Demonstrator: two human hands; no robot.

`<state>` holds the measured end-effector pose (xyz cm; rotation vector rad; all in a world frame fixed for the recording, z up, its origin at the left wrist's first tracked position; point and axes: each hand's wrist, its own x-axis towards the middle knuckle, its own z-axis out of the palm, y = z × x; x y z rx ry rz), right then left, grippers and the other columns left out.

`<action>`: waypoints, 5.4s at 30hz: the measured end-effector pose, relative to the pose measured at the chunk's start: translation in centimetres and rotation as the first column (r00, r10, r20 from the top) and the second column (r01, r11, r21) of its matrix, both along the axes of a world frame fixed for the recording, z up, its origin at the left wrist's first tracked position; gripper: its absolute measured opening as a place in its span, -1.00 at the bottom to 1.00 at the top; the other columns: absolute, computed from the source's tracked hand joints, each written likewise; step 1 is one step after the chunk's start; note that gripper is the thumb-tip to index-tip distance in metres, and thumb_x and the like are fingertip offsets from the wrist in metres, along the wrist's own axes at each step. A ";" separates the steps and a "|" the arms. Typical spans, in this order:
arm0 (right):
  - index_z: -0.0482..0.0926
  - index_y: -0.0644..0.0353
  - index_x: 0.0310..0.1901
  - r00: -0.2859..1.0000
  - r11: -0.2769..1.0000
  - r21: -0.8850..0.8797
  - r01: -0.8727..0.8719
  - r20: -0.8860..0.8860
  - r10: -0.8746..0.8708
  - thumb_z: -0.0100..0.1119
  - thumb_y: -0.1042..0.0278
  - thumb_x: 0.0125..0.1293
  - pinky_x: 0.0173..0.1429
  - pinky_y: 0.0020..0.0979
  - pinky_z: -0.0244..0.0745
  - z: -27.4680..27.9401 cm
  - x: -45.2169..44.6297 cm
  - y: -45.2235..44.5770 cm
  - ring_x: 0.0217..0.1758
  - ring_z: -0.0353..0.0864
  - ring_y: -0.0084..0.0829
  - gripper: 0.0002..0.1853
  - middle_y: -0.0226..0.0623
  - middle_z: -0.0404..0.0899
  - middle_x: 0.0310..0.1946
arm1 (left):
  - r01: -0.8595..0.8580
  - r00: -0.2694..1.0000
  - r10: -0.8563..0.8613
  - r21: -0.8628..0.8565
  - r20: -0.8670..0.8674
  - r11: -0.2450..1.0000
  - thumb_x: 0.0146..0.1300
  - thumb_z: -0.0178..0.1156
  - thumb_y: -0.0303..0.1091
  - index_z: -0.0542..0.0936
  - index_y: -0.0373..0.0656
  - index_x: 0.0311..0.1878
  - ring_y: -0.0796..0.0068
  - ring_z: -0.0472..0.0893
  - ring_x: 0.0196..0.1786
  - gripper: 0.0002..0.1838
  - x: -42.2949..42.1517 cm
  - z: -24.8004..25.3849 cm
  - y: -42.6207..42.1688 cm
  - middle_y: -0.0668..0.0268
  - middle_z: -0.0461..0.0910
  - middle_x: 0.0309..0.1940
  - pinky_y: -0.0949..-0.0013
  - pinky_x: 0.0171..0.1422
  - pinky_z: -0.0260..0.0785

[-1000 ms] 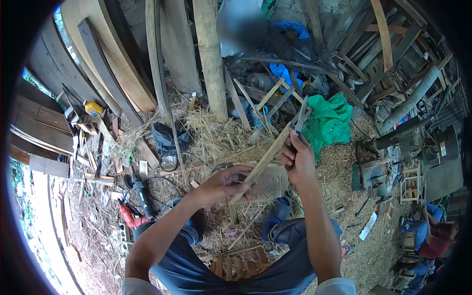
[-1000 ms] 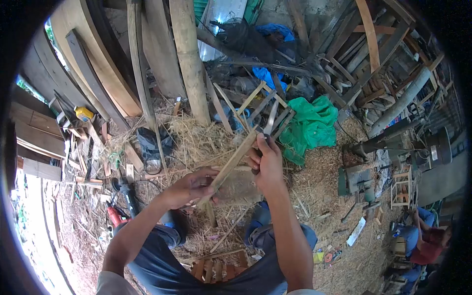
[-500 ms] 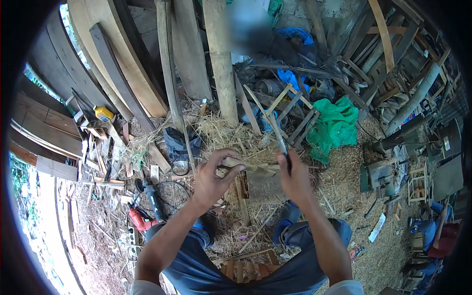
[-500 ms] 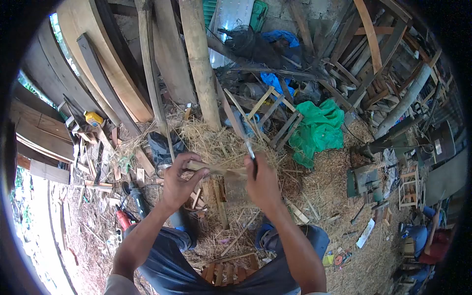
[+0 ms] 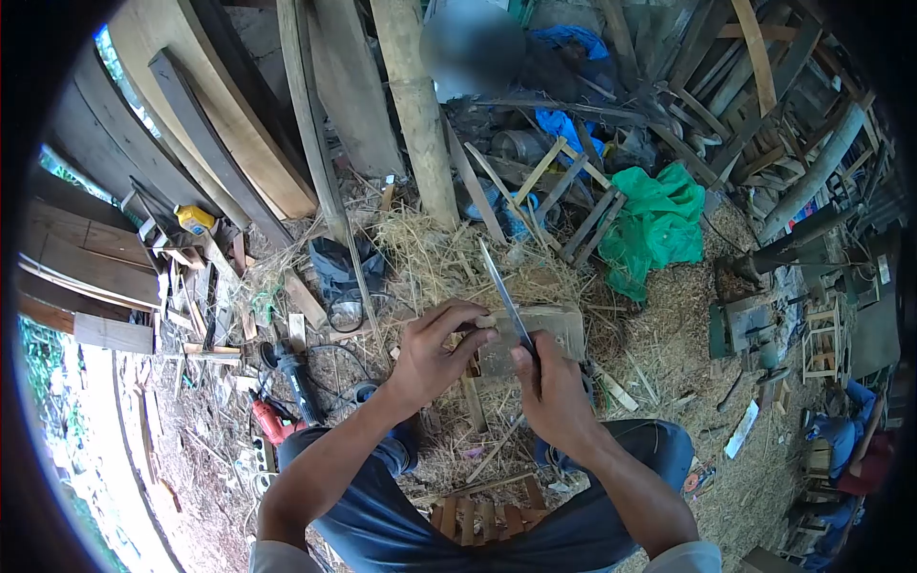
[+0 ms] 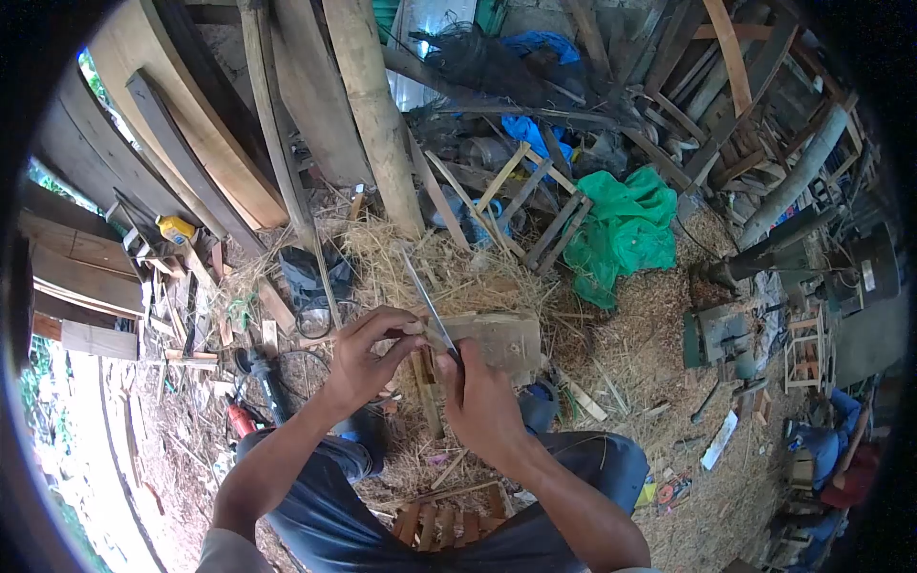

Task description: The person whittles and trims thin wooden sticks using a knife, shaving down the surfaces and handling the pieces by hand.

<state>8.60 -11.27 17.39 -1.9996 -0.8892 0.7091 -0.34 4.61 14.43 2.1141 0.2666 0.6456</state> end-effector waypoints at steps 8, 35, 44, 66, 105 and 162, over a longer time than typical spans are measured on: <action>0.39 0.39 -0.13 0.996 0.991 0.101 0.093 0.001 -0.094 0.01 0.34 0.37 -0.52 -0.18 0.32 -0.1 1.4 -0.6 -0.60 0.53 0.00 -0.76 0.01 0.48 -0.65 | 0.014 1.000 -0.008 -0.329 0.020 0.944 0.17 0.26 -0.54 0.55 -0.28 -0.10 0.49 0.62 -0.22 -0.77 1.4 0.3 0.2 0.26 0.62 -0.28 0.44 -0.11 0.51; 0.49 0.23 -0.28 0.901 0.985 0.117 0.129 -0.428 -0.067 0.49 0.25 0.02 -0.40 -0.61 0.29 -2.2 0.5 0.2 -0.46 0.38 -0.71 -0.63 -0.52 0.45 -0.47 | 0.275 0.960 -0.053 -0.892 0.274 0.360 0.38 0.02 -0.25 0.38 -0.28 0.18 0.21 0.58 0.05 -0.60 0.5 1.3 2.9 0.11 0.56 -0.07 0.12 0.17 0.48; 0.49 0.25 -0.32 0.933 0.971 0.117 0.211 -0.321 -0.164 0.55 0.23 -0.08 -0.33 -0.54 0.37 -3.7 0.5 1.2 -0.41 0.44 -0.63 -0.57 -0.44 0.49 -0.47 | 0.166 0.985 -0.060 -0.819 0.159 0.550 0.40 -0.01 -0.33 0.36 -0.34 0.19 0.16 0.58 0.07 -0.62 0.4 2.1 2.9 0.04 0.54 0.00 0.14 0.16 0.48; 0.40 0.29 -0.13 0.982 0.983 0.045 0.181 0.039 -0.182 -0.05 0.35 0.40 -0.46 -0.13 0.25 -2.9 0.7 1.0 -0.54 0.51 0.04 -0.83 0.06 0.46 -0.60 | 0.069 0.995 -0.076 -0.093 -0.069 0.993 0.09 0.30 -0.58 0.50 -0.21 -0.05 0.42 0.66 -0.14 -0.67 1.4 -2.0 -0.6 0.25 0.61 -0.21 0.39 -0.07 0.59; 0.27 0.29 -0.25 0.920 0.998 -0.058 -0.010 0.391 0.032 0.04 0.46 0.27 -0.58 -0.18 0.47 -3.9 -0.2 -0.2 -0.59 0.56 0.00 -0.84 -0.02 0.49 -0.49 | -0.035 0.992 -0.010 0.350 0.127 0.936 -0.06 0.37 -0.65 0.63 -0.27 -0.19 0.35 0.66 -0.28 -0.71 0.7 -3.3 -1.2 0.17 0.61 -0.25 0.45 -0.25 0.55; 0.23 0.29 0.03 0.947 0.997 -0.066 -0.043 0.315 0.062 -0.16 0.24 0.42 -0.50 0.08 0.46 -5.1 -0.8 1.2 -0.55 0.54 0.18 -0.70 0.15 0.50 -0.66 | 0.125 0.991 -0.063 0.679 -0.115 0.724 0.42 -0.38 0.10 0.09 -0.04 0.44 0.15 -0.13 0.53 -0.37 9.7 7.2 -0.4 0.20 0.01 0.46 -0.13 0.51 -0.46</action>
